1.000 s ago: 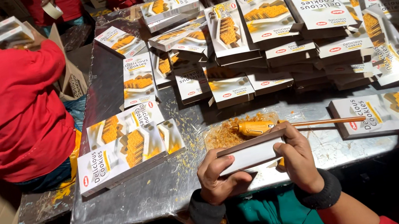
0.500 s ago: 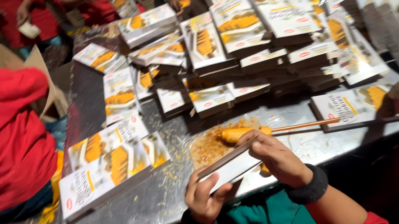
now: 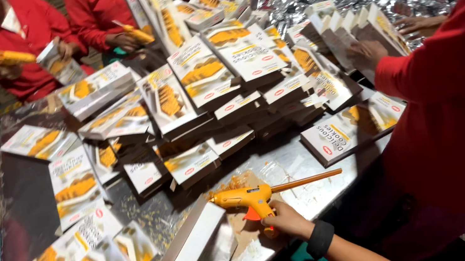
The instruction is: The person uses a hot glue gun to apply adhesive to the edges of small cardboard boxes labeled 'Delicious Cookies' and then presses the flaps closed. The person repeatedly picks up boxes, applies glue, and stacks the finished units on a metal table.
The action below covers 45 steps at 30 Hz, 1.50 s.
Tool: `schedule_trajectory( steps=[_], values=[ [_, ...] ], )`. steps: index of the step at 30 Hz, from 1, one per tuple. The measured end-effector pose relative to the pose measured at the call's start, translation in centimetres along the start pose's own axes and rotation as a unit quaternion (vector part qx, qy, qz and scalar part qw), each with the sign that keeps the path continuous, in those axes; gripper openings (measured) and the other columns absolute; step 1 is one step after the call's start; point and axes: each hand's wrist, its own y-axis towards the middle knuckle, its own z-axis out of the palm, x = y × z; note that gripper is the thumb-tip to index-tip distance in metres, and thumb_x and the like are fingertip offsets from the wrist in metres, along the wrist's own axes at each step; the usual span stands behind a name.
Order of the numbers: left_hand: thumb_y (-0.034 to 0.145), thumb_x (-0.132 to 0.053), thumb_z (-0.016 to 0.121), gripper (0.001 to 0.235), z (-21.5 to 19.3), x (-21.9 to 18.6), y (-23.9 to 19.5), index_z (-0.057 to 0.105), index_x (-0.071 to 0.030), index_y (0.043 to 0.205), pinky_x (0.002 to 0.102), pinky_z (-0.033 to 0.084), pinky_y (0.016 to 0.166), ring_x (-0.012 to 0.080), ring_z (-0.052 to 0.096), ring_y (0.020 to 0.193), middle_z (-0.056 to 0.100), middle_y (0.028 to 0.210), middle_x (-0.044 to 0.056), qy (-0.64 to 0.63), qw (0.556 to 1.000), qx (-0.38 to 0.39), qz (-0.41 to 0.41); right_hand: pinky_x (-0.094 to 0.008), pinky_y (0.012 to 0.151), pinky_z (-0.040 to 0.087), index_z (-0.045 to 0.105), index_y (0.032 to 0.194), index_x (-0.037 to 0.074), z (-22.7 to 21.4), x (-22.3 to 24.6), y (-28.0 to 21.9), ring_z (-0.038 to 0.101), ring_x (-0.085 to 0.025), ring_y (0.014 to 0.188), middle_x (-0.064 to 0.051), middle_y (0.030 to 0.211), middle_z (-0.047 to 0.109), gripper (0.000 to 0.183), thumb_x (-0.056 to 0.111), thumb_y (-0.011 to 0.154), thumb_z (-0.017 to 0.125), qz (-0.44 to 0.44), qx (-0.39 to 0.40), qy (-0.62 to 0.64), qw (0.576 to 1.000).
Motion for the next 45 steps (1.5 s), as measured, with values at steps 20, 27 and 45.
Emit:
schedule_trajectory(
  steps=[20, 27, 45],
  values=[
    [0.091, -0.017, 0.080, 0.046, 0.6, -4.1, 2.9, 0.055, -0.002, 0.126, 0.051, 0.054, 0.085, 0.0426, 0.062, 0.101, 0.064, 0.113, 0.022, 0.097, 0.993, 0.064, 0.031, -0.032, 0.072, 0.056, 0.052, 0.132, -0.003, 1.8, 10.2, -8.2, 0.064, -0.023, 0.083, -0.016, 0.109, 0.072, 0.051, 0.016, 0.086, 0.063, -0.074, 0.021, 0.374, 0.924],
    [0.089, -0.004, 0.084, 0.048, 1.6, -3.9, 3.2, 0.051, -0.005, 0.123, 0.048, 0.057, 0.079, 0.0409, 0.066, 0.097, 0.064, 0.112, 0.026, 0.058, 0.997, -0.014, 0.041, -0.023, 0.047, 0.036, 0.052, 0.140, -0.015, 2.0, 14.1, -14.4, 0.050, -0.011, 0.054, -0.015, 0.075, 0.065, 0.079, 0.042, 0.089, 0.071, -0.253, 0.116, 0.331, 0.902],
    [0.087, -0.005, 0.087, 0.051, 1.4, -4.0, 2.5, 0.052, -0.008, 0.123, 0.041, 0.057, 0.073, 0.0299, 0.065, 0.089, 0.064, 0.105, 0.016, 0.062, 0.997, -0.003, 0.049, -0.026, 0.050, 0.043, 0.041, 0.130, -0.004, 2.7, 12.4, -12.6, 0.058, -0.015, 0.065, -0.016, 0.097, 0.057, 0.082, 0.056, 0.086, 0.076, -0.222, 0.148, 0.295, 0.918]
  ],
)
